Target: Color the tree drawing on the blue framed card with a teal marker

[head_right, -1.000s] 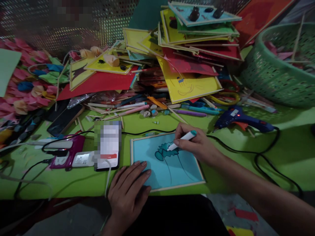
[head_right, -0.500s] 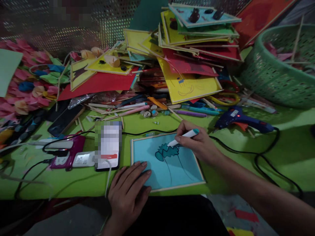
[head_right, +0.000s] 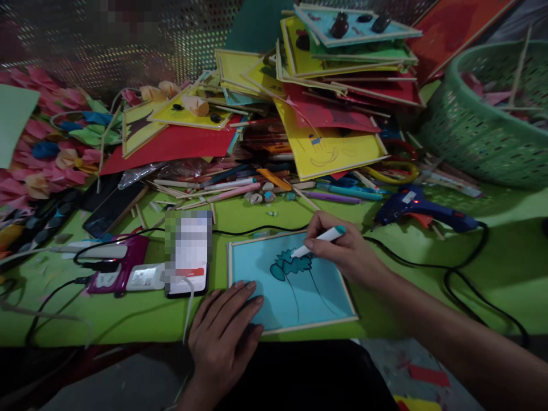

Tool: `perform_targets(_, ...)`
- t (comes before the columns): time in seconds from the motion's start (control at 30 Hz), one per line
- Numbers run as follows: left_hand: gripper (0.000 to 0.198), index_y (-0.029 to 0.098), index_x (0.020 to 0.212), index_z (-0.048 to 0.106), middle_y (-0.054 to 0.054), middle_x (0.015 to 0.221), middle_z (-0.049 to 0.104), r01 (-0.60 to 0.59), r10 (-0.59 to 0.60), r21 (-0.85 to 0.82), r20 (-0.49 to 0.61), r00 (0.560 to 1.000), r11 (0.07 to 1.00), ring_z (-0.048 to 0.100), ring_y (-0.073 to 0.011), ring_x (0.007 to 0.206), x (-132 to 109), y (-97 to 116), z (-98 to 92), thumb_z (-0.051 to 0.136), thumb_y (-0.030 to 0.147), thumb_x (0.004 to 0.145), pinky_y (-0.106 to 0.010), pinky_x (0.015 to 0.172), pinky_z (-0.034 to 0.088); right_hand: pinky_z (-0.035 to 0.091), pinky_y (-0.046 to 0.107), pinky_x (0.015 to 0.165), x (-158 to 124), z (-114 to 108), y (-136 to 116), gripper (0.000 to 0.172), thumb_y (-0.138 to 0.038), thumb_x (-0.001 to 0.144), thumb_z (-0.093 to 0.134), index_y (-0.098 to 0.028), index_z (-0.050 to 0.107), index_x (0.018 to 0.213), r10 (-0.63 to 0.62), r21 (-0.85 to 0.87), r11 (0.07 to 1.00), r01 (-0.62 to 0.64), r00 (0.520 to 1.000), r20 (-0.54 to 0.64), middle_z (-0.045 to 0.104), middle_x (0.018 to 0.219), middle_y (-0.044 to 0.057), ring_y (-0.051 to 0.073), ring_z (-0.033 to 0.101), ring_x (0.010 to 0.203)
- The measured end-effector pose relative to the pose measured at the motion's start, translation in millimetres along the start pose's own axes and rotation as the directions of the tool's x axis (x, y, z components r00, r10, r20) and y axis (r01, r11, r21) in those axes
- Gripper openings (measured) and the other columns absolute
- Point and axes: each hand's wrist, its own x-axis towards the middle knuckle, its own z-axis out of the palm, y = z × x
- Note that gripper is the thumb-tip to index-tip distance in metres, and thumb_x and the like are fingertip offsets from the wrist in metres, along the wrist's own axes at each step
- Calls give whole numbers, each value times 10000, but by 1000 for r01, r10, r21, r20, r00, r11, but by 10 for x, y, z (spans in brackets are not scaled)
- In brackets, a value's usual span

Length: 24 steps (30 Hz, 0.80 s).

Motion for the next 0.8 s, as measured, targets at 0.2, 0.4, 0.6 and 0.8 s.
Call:
perform_targets(0.2,234,206,1168,758,-68,1248,785,-6,6,-5,-4,1000,1000,696,-220,1229,-6,1,4,596,258,1008,-383,1124,401,312,294,509,-13,16,-74,310,-492,812,813,-231,661,744,16,-2,1000,-16,1000,18,524,630,-17,138,419,559)
perform_targets(0.4,241,218,1180,755,-64,1259,781,5,-5,-14,11,1000,1000,691,-219,1242,-26,-7,8,587,268,1014,-384,1119,404,309,284,510,-12,31,-85,299,-474,811,814,-226,664,738,24,30,999,-25,999,49,520,620,-25,130,414,555)
perform_targets(0.6,241,224,1182,753,-57,1256,783,-1,1,-1,6,1000,1000,702,-218,1229,-32,-10,12,593,278,1011,-386,1121,408,316,286,517,-15,28,-76,310,-486,811,807,-224,658,742,29,-10,1000,-28,999,33,529,628,-20,136,426,565)
perform_targets(0.8,237,221,1174,754,-59,1235,791,2,-2,-1,-5,1000,1000,713,-218,1210,-5,1,6,591,278,1010,-378,1121,417,321,287,527,-21,8,-23,251,-433,845,789,-228,662,773,3,5,1000,-3,1000,30,537,656,-22,136,431,580)
